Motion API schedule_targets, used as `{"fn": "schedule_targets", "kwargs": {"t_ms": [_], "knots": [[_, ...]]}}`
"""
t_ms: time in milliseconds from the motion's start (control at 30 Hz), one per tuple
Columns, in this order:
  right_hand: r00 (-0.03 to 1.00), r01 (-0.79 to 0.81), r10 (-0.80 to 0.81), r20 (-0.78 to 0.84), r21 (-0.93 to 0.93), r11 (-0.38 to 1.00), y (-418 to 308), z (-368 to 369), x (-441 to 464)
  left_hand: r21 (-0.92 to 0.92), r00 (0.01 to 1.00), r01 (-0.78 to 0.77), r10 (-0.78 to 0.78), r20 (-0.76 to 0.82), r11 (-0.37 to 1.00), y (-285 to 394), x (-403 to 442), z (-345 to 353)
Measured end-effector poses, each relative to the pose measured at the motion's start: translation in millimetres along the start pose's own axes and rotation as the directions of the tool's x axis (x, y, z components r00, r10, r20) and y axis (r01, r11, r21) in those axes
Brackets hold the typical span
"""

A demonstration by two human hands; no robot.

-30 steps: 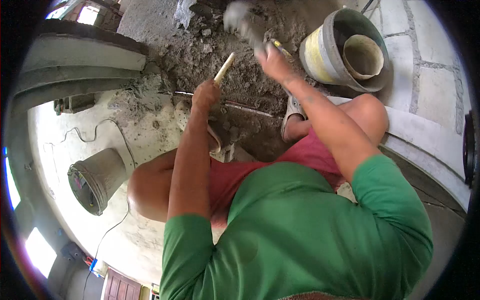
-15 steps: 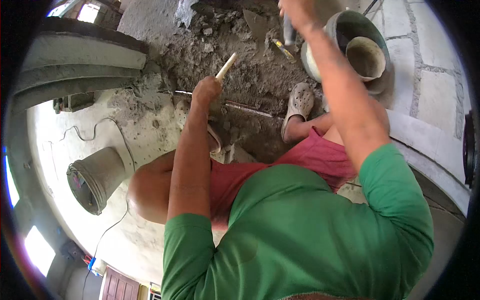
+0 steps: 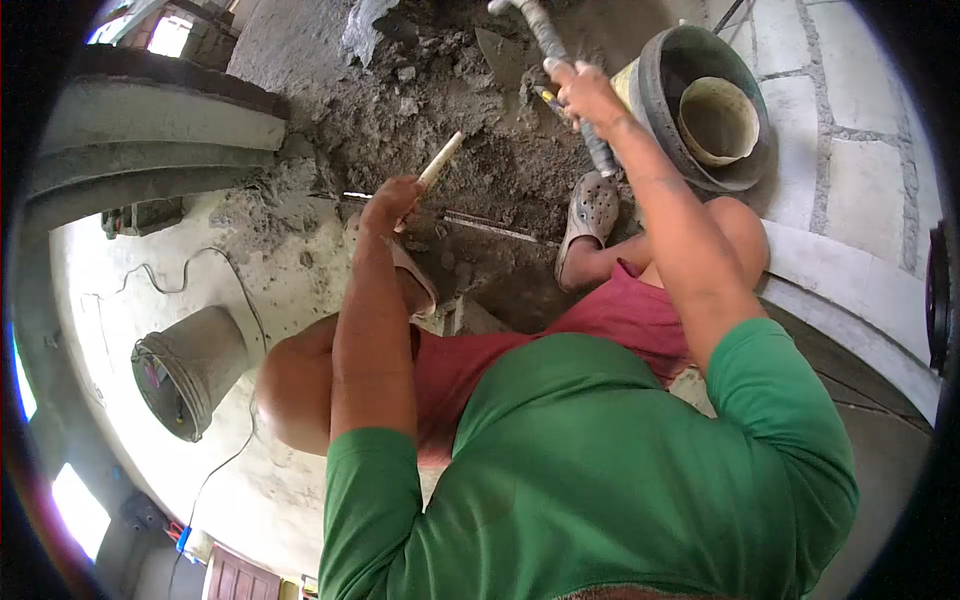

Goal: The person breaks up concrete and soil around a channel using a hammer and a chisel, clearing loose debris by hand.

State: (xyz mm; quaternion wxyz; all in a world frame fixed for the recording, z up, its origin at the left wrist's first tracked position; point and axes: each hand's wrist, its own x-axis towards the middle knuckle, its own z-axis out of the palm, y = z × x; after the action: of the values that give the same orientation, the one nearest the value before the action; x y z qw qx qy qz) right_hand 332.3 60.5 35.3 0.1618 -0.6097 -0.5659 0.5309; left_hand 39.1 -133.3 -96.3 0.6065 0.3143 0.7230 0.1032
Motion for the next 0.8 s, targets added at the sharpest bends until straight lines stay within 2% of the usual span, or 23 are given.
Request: {"fn": "schedule_targets", "kwargs": {"t_ms": [33,67,100,133,200,233,300,333,367,433,467,500,567,600,700,733,800], "knots": [[0.998,0.024,-0.029,0.049,0.106,0.994,-6,-8,-1,0.002,1.000,0.001,-0.001,-0.004,1.000,1,0,-1],[0.998,0.039,-0.043,0.035,0.118,0.992,-11,-10,-4,0.238,0.989,-0.081,0.108,-0.102,0.968,5,-1,-2],[0.998,0.050,-0.053,0.024,0.127,0.991,-13,-11,-10,0.463,0.958,-0.130,0.231,-0.169,0.877,7,-1,1],[0.998,0.043,-0.047,0.029,0.125,0.991,-10,-9,-20,0.460,0.960,-0.125,0.224,-0.167,0.879,7,-3,4],[0.997,0.070,-0.071,0.003,0.129,0.989,-11,-1,-36,0.523,0.857,0.026,0.250,-0.450,0.852,18,-12,7],[0.997,0.070,-0.072,0.011,0.132,0.989,-6,4,-34,0.521,0.856,0.034,0.245,-0.455,0.853,20,-15,13],[0.970,0.244,-0.244,-0.003,0.028,0.969,6,17,-36,0.492,0.796,0.064,0.253,-0.550,0.868,13,-12,30],[0.950,0.312,-0.312,-0.021,-0.006,0.950,6,22,-38,0.461,0.837,0.017,0.239,-0.492,0.887,9,-5,39],[0.950,0.311,-0.311,-0.021,-0.007,0.950,11,28,-35,0.461,0.838,0.016,0.240,-0.491,0.887,12,-10,53],[0.797,0.564,-0.595,-0.106,-0.225,0.795,27,38,-25,0.370,0.848,-0.017,0.210,-0.486,0.929,20,-28,89],[0.764,0.595,-0.633,-0.124,-0.243,0.766,20,41,-30,0.368,0.855,-0.025,0.210,-0.473,0.930,10,-20,105],[0.771,0.583,-0.624,-0.124,-0.255,0.771,15,38,-36,0.391,0.849,0.011,0.198,-0.489,0.920,-8,-6,127],[0.817,0.525,-0.576,0.001,-0.412,0.745,3,29,-48,0.423,0.852,0.031,0.197,-0.485,0.905,-17,0,149],[0.864,0.496,-0.500,0.061,-0.281,0.822,-5,27,-57,0.433,0.837,0.039,0.208,-0.506,0.901,-14,-5,152],[0.875,0.452,-0.483,0.016,-0.379,0.807,39,46,-63,0.431,0.827,0.047,0.207,-0.522,0.901,-11,-15,161],[0.921,0.379,-0.384,0.063,-0.373,0.847,56,54,-68,0.422,0.824,0.052,0.200,-0.530,0.905,-10,-15,162],[0.973,0.231,-0.196,0.123,-0.482,0.845,110,71,-67,0.421,0.814,0.031,0.222,-0.537,0.906,-10,-14,164]]}}
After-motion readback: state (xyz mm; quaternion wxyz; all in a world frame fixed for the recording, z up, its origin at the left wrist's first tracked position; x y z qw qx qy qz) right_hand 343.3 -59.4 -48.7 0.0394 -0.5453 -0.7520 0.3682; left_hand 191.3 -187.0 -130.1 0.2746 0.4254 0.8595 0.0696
